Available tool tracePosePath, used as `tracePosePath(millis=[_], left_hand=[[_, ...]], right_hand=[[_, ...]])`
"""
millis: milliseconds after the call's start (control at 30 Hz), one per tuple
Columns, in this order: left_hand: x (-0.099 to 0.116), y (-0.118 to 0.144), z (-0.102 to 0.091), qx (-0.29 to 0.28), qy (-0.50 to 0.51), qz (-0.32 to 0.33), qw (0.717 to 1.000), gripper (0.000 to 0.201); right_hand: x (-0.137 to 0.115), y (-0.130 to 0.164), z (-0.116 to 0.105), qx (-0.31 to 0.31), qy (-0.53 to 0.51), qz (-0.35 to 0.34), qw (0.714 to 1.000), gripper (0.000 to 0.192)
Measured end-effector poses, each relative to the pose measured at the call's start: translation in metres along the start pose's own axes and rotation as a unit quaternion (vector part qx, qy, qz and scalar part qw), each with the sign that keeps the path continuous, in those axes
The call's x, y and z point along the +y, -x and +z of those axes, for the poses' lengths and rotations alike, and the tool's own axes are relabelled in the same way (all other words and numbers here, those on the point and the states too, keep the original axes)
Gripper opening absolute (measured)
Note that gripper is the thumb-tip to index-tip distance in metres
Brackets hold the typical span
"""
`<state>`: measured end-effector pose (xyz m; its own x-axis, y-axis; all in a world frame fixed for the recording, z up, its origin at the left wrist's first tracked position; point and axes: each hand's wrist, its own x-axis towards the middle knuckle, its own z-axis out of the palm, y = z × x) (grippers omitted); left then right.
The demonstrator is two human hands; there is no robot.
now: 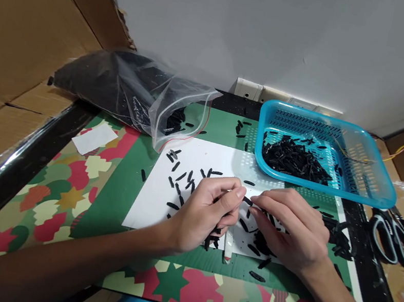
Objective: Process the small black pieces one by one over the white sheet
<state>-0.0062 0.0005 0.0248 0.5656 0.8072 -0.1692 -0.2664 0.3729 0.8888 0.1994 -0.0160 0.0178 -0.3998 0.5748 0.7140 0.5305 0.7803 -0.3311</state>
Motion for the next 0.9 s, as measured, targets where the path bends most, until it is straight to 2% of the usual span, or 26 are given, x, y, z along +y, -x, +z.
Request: tracePosePath(millis=[233,400,600,900], left_hand=[[-0.001,0.001,-0.001,-0.008,-0.008,0.005,1.0,0.037],[-0.002,0.004,0.0,-0.022,-0.023,0.007,0.999,0.037],[-0.004,0.006,0.002,-0.04,-0.027,0.027,0.998,0.035],[-0.006,0.008,0.002,-0.043,-0.041,0.013,0.998,0.037]], right_hand=[[-0.002,0.002,0.0,0.003,0.009,-0.021,1.0,0.033],[-0.004,0.01,-0.001,0.031,-0.01,-0.031,0.999,0.034],[-0.006,0.017,-0.012,0.02,0.022,-0.035,0.999,0.042],[-0.01,0.019,-0.017,-0.011,0.026,-0.017,0.999,0.046]])
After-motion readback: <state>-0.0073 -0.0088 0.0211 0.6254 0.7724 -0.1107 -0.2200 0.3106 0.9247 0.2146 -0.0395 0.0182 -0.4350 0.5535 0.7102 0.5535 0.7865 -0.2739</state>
